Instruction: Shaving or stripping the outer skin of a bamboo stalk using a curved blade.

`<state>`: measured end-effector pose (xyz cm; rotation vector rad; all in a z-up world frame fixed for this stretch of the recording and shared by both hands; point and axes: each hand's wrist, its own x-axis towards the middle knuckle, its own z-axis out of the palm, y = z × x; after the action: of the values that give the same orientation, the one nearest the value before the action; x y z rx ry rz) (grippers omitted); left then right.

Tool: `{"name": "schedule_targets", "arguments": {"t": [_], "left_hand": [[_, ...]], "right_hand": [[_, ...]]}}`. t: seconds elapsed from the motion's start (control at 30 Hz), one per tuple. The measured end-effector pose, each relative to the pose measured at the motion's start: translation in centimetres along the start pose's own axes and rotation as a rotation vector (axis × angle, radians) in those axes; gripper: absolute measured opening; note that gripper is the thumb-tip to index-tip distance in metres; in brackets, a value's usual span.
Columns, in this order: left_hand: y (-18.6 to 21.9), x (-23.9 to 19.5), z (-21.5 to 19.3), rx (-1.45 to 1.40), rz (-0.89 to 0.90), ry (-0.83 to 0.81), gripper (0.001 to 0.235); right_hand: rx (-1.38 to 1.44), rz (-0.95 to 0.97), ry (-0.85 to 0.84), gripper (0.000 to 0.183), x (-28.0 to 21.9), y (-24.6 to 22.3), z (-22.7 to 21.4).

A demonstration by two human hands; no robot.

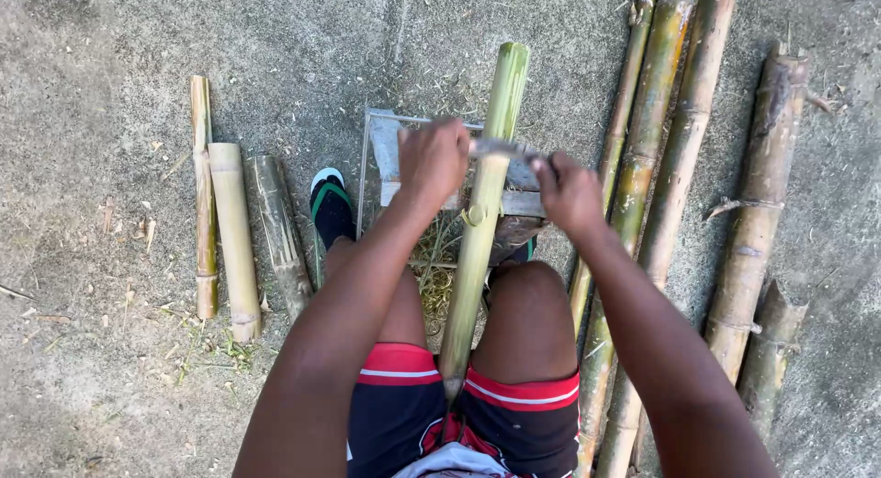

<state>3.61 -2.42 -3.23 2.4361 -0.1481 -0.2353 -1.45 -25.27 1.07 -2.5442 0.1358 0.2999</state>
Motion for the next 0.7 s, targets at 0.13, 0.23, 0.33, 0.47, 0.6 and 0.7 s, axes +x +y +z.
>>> {"name": "schedule_targets", "arguments": {"t": [0.13,0.23,0.33,0.47,0.6,0.7], "left_hand": [[0.8,7.1,0.0,-0.07,0.007,0.16,0.011],[1.4,10.8,-0.2,-0.1,-0.015,0.197,0.01],[1.2,11.8,-0.4,-0.091,-0.078,0.155,0.011],[0.3,8.9,-0.6,-0.056,0.019,0.171,0.01],[-1.0,2.6,-0.8,-0.031,0.067,0.075,0.012],[0.1,-1.4,-1.8,-0.014,0.111,0.092,0.008]], "right_hand": [[-0.08,0.082,0.032,0.036,6.5,-1.0,-1.7],[-0.183,-0.202,0.274,0.036,9.7,-0.6,-2.2],[-0.157,-0.105,0.213,0.037,10.8,-0.4,-2.1],[-0.202,-0.246,0.311,0.036,7.8,-1.0,-1.3],[-0.149,-0.178,0.153,0.032,2.2,-1.8,-0.7],[-0.088,-0.243,0.201,0.033,-1.3,0.0,1.2]]}}
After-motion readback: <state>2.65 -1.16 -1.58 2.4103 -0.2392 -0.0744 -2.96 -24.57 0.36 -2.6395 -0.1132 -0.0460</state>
